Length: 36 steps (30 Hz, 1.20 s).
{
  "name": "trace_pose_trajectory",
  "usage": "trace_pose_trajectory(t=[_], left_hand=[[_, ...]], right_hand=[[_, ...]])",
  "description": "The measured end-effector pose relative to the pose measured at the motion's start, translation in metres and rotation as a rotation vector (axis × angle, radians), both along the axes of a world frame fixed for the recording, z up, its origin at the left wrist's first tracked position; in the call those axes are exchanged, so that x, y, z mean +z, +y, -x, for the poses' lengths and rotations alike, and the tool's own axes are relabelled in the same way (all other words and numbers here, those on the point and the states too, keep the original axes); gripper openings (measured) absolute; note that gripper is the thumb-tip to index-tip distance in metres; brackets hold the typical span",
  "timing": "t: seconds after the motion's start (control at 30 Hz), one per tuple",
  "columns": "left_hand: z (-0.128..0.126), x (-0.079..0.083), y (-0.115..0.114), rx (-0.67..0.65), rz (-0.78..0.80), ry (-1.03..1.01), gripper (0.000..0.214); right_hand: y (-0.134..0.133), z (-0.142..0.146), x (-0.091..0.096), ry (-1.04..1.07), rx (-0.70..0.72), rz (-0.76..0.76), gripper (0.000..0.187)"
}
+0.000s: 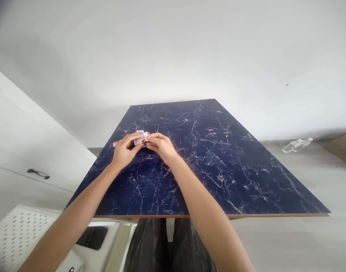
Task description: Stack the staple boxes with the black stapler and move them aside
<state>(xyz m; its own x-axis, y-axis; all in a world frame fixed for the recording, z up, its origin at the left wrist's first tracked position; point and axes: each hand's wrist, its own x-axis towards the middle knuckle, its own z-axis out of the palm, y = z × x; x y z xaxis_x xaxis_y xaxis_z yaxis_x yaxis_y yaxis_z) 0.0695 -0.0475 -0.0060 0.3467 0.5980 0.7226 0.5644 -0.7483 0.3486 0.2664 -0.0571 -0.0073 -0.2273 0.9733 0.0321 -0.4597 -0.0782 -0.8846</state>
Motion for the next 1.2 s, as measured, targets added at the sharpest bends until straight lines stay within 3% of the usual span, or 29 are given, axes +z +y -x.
trace_pose_trajectory(t=[0.33, 0.4, 0.5, 0.6, 0.7, 0.77, 0.9, 1.0, 1.1, 1.2], left_hand=[[-0.004, 0.005, -0.002, 0.041, -0.124, 0.053, 0.025], [-0.003, 0.005, -0.001, 0.05, -0.13, 0.068, 0.024], [-0.003, 0.004, -0.001, 0.021, -0.147, 0.071, 0.026], [-0.003, 0.003, -0.003, -0.027, -0.161, 0.047, 0.028], [-0.002, 0.005, -0.004, -0.019, -0.134, 0.043, 0.024], [0.005, 0.008, 0.001, 0.08, -0.093, 0.034, 0.022], [0.04, 0.005, 0.026, 0.488, -0.057, -0.058, 0.027], [0.075, -0.003, 0.046, 0.648, 0.119, -0.007, 0.035], [0.103, -0.009, 0.057, 0.503, 0.466, 0.159, 0.034], [0.118, -0.01, 0.058, 0.401, 0.55, 0.209, 0.042]], right_hand=[[0.007, 0.008, -0.005, -0.229, -0.33, -0.117, 0.021], [0.007, 0.006, -0.006, -0.176, -0.295, -0.06, 0.022], [0.004, 0.0, -0.005, -0.048, -0.134, 0.022, 0.025], [0.001, -0.003, -0.002, -0.029, 0.018, 0.001, 0.032], [0.001, -0.002, -0.002, -0.101, 0.005, -0.046, 0.035], [0.005, -0.001, -0.006, -0.171, -0.131, -0.068, 0.036], [0.016, -0.004, -0.019, -0.392, -0.453, -0.095, 0.039], [0.021, -0.007, -0.028, -0.53, -0.512, -0.131, 0.039], [0.022, -0.007, -0.03, -0.586, -0.482, -0.154, 0.037], [0.02, -0.006, -0.029, -0.613, -0.455, -0.181, 0.036]])
